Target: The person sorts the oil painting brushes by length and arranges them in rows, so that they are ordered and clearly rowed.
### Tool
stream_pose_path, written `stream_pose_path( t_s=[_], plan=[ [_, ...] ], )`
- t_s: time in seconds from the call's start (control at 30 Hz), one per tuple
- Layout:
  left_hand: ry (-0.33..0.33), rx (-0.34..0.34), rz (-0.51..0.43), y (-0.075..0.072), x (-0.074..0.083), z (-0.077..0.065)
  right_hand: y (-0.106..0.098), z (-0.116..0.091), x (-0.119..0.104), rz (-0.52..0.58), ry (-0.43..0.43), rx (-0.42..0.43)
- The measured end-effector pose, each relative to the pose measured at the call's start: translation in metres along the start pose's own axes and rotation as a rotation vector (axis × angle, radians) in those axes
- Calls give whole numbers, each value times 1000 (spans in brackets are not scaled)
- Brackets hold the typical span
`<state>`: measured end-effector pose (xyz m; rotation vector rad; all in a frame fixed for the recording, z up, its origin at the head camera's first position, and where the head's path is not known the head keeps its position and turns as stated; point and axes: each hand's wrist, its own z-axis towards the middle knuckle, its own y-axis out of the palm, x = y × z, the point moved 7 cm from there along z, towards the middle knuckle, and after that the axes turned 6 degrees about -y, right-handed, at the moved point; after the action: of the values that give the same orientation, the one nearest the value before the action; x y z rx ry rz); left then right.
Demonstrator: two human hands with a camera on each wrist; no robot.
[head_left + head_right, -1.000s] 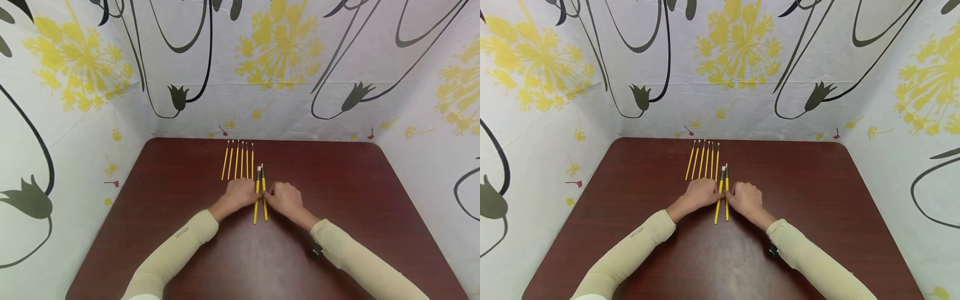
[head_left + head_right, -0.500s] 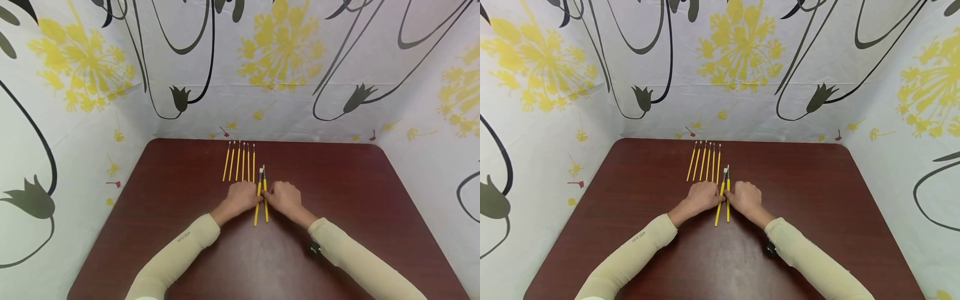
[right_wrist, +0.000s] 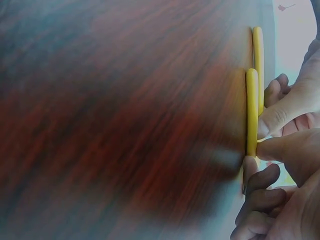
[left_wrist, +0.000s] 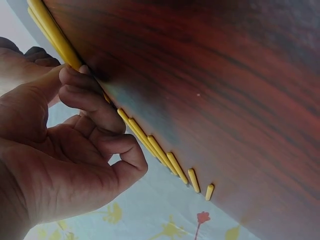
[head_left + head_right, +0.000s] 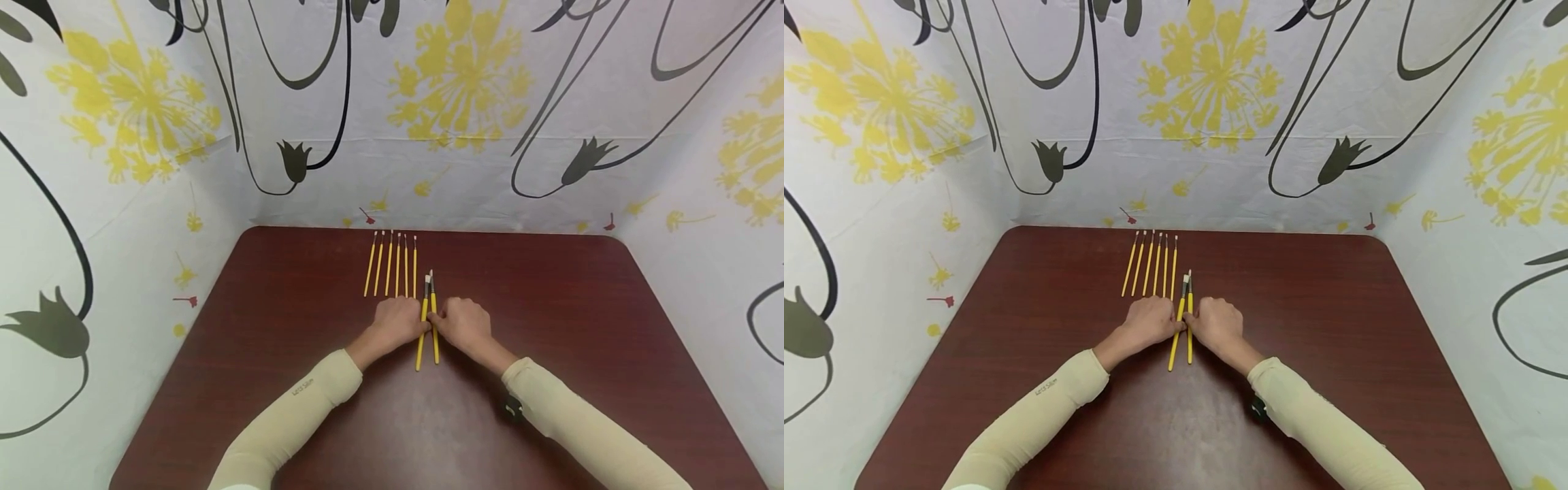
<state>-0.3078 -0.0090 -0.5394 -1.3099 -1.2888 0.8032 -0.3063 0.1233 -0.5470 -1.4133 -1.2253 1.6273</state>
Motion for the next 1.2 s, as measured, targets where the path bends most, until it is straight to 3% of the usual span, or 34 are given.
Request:
stream_pose_path(
  t_s=[0.67, 1.2],
  plan=[
    [0, -34, 22, -2, -2, 2, 1, 4, -2, 22, -27, -35],
    [1, -51, -119, -18, -21, -8, -4, -5, -6, 87, -81, 45]
  ],
)
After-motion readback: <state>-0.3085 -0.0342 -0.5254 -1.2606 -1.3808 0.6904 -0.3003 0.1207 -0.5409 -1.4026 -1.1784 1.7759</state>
